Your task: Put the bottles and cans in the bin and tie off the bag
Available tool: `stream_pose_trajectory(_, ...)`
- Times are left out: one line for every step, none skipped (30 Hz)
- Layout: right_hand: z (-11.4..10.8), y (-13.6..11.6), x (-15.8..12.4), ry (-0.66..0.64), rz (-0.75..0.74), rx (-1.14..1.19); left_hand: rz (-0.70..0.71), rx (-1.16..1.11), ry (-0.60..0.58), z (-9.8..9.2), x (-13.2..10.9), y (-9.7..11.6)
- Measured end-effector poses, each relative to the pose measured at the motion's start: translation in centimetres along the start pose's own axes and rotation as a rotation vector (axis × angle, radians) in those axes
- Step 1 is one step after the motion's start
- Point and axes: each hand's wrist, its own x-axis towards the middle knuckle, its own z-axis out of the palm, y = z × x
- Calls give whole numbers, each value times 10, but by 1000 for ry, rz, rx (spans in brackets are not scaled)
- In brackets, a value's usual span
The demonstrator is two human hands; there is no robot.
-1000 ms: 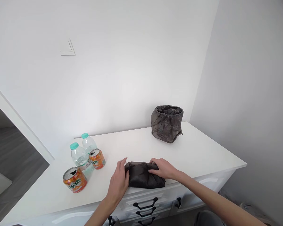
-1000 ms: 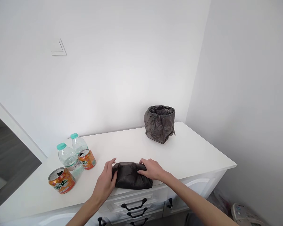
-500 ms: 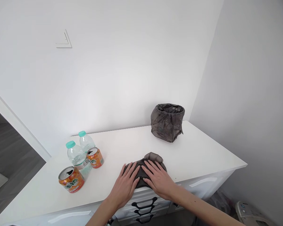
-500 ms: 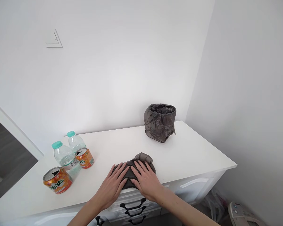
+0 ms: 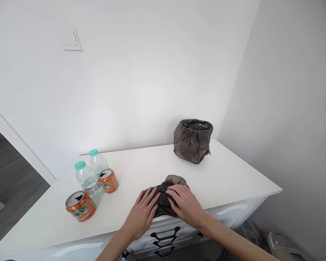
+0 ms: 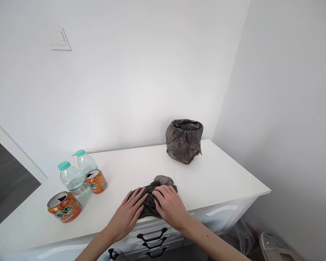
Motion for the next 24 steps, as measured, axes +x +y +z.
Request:
stream_pose_trajectory(-2, 1, 3, 32, 3, -17, -1, 0, 4, -1, 0, 0)
stream_pose_trajectory(-3, 4, 6, 50, 17, -38, -1, -1, 6, -2, 0, 1)
stream_pose_trajectory(-2, 7, 8, 46, 42, -56, -1, -2, 6, -3, 0, 1)
stream_pose_trajectory(0, 10, 9, 21, 77, -66, -2, -3, 4, -3, 0, 1)
stream_pose_trajectory(2, 13, 9, -15, 118, -68, -2, -6, 2, -4, 0, 1)
stream_pose_trajectory(4, 16, 9, -51, 157, -63, -3, -11, 4, -5, -1, 1)
stream_pose_trajectory(6, 18, 8, -77, 192, -55, -3, -21, 12, -6, -1, 1)
stream_pose_trajectory(7, 19, 7, -90, 219, -47, -3, -36, 24, -6, -1, 1)
stream_pose_trajectory(7, 20, 5, -94, 235, -39, -7, -56, 38, -6, -2, 0)
stream_pose_trajectory(7, 20, 4, -94, 247, -30, -20, -84, 56, -5, -2, 0)
stream_pose_trajectory(6, 20, 3, -99, 257, -16, -47, -119, 78, -5, -2, -1)
stream_pose_trajectory(4, 21, 3, -113, 270, 7, -89, -161, 108, -4, -3, -2)
stream_pose_trajectory(2, 22, 3, -135, 287, 40, -147, -208, 146, -4, -3, -3)
stream_pose_trajectory(0, 26, 4, -159, 303, 82, -214, -258, 188, -3, -3, -3)
stream_pose_trajectory(-4, 31, 4, -181, 317, 131, -286, -306, 230, -3, -3, -4)
stream_pose_trajectory(-8, 39, 5, -197, 329, 182, -357, -349, 264, -3, -3, -4)
stream_pose_trajectory(-14, 50, 6, -207, 336, 229, -418, -385, 287, -4, -3, -4)
stream_pose_trajectory(-22, 64, 7, -212, 339, 269, -465, -414, 299, -4, -3, -4)
stream_pose_trajectory(-31, 80, 7, -212, 342, 294, -499, -435, 303, -5, -3, -4)
stream_pose_trajectory(-42, 98, 6, -208, 351, 304, -519, -448, 302, -6, -2, -3)
stream_pose_trajectory(-54, 119, 4, -203, 363, 295, -527, -453, 299, -6, -1, -2)
stream_pose_trajectory(-68, 141, 2, -193, 363, 269, -526, -452, 295, -7, -1, -1)
stream_pose_trajectory(-82, 164, -2, -191, 359, 226, -521, -446, 292, -7, 0, 0)
stream_pose_trajectory(-97, 186, -6, -203, 361, 167, -515, -437, 290, -7, 1, 1)
